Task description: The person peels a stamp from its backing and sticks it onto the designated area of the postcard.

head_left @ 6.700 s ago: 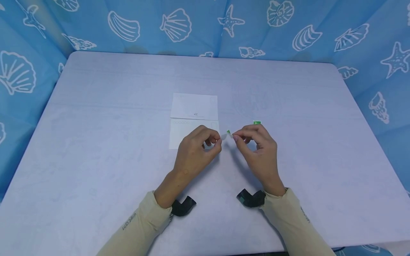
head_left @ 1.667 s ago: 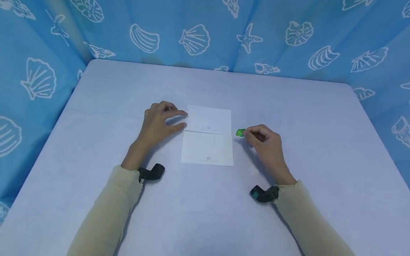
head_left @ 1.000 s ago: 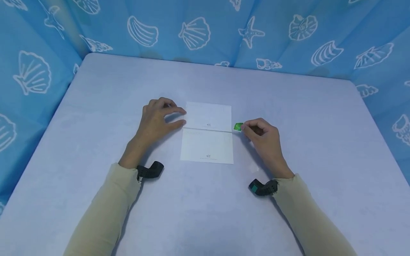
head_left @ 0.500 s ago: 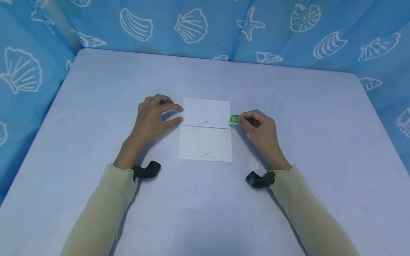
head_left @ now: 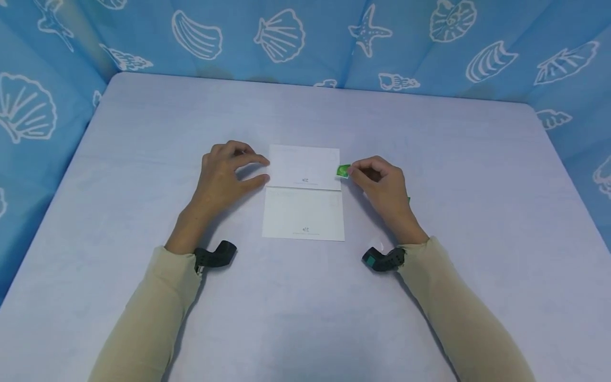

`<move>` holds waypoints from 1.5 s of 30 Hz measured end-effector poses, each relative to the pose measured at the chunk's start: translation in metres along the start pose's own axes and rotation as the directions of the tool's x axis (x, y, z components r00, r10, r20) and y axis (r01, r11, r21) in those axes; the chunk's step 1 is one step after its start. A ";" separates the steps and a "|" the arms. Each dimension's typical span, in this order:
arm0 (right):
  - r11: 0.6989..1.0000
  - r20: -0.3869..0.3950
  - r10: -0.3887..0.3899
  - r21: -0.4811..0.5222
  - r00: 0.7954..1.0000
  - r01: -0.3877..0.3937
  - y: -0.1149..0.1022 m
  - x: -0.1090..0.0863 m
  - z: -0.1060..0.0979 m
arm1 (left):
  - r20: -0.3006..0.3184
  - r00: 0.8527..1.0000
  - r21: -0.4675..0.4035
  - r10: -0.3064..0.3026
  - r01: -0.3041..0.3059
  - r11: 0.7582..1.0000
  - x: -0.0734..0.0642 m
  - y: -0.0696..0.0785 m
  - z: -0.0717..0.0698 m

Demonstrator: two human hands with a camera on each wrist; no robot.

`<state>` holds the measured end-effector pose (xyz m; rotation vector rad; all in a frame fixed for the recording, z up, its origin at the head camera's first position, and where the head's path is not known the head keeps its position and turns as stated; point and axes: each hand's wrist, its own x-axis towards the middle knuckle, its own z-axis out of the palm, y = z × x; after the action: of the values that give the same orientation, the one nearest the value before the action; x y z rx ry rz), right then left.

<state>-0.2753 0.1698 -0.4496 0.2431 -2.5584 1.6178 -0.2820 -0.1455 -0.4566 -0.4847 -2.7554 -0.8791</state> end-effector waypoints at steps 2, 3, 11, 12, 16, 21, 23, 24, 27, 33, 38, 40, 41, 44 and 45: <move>1.000 0.004 0.004 -0.002 1.000 -0.004 0.000 0.001 0.001 | 0.000 1.000 -0.004 -0.004 0.004 1.000 -0.001 -0.001 0.001; 1.000 0.005 0.006 -0.005 1.000 -0.006 0.000 0.002 0.002 | 0.001 1.000 -0.007 -0.005 0.005 1.000 -0.001 -0.002 0.001; 1.000 0.006 0.003 -0.013 1.000 -0.003 0.000 0.008 0.004 | 0.007 1.000 -0.006 -0.005 0.005 1.000 -0.001 0.000 0.001; 1.000 0.006 -0.002 -0.011 1.000 0.002 0.000 0.010 0.004 | 0.006 1.000 -0.002 -0.006 0.006 1.000 -0.001 0.000 0.000; 1.000 0.003 -0.005 -0.017 1.000 0.005 0.000 0.014 0.006 | 0.006 1.000 0.004 -0.010 0.010 1.000 0.000 0.000 -0.001; 1.000 0.007 -0.002 -0.026 1.000 0.002 0.000 0.019 0.008 | 0.012 1.000 -0.003 -0.020 0.020 1.000 0.000 0.000 -0.002; 1.000 0.009 -0.008 -0.028 1.000 0.008 0.001 0.021 0.008 | 0.013 1.000 -0.008 -0.022 0.022 1.000 0.000 0.001 -0.002; 1.000 0.010 -0.009 -0.029 1.000 0.010 0.001 0.022 0.009 | 0.014 1.000 -0.007 -0.022 0.023 1.000 0.000 0.001 -0.002; 1.000 0.013 -0.011 -0.022 1.000 0.011 0.002 0.023 0.009 | 0.018 1.000 -0.007 -0.026 0.026 1.000 0.000 0.001 -0.002; 1.000 0.011 -0.009 -0.027 1.000 0.009 0.003 0.026 0.010 | 0.010 1.000 -0.012 -0.021 0.021 1.000 0.000 0.000 -0.003; 0.999 0.009 0.006 -0.047 1.000 -0.005 0.003 0.030 0.011 | 0.007 1.000 -0.021 -0.016 0.016 1.000 0.000 0.000 -0.003; 0.999 0.008 0.004 -0.051 1.000 -0.003 0.003 0.031 0.012 | 0.012 1.000 -0.019 -0.021 0.021 1.000 0.000 0.000 -0.002; 0.999 0.008 0.002 -0.054 1.000 -0.001 0.003 0.032 0.012 | 0.015 1.000 -0.018 -0.023 0.024 1.000 0.001 0.000 -0.002; 0.998 0.011 0.002 -0.068 1.000 -0.002 0.002 0.034 0.012 | 0.018 0.999 -0.016 -0.029 0.029 0.999 0.001 0.000 -0.003; 0.997 0.013 0.005 -0.071 1.000 -0.004 0.002 0.034 0.012 | 0.018 0.999 -0.015 -0.029 0.029 0.999 0.001 0.000 -0.003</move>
<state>-0.3095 0.1572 -0.4509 0.2427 -2.6223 1.5278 -0.2826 -0.1472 -0.4545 -0.4577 -2.7802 -0.9072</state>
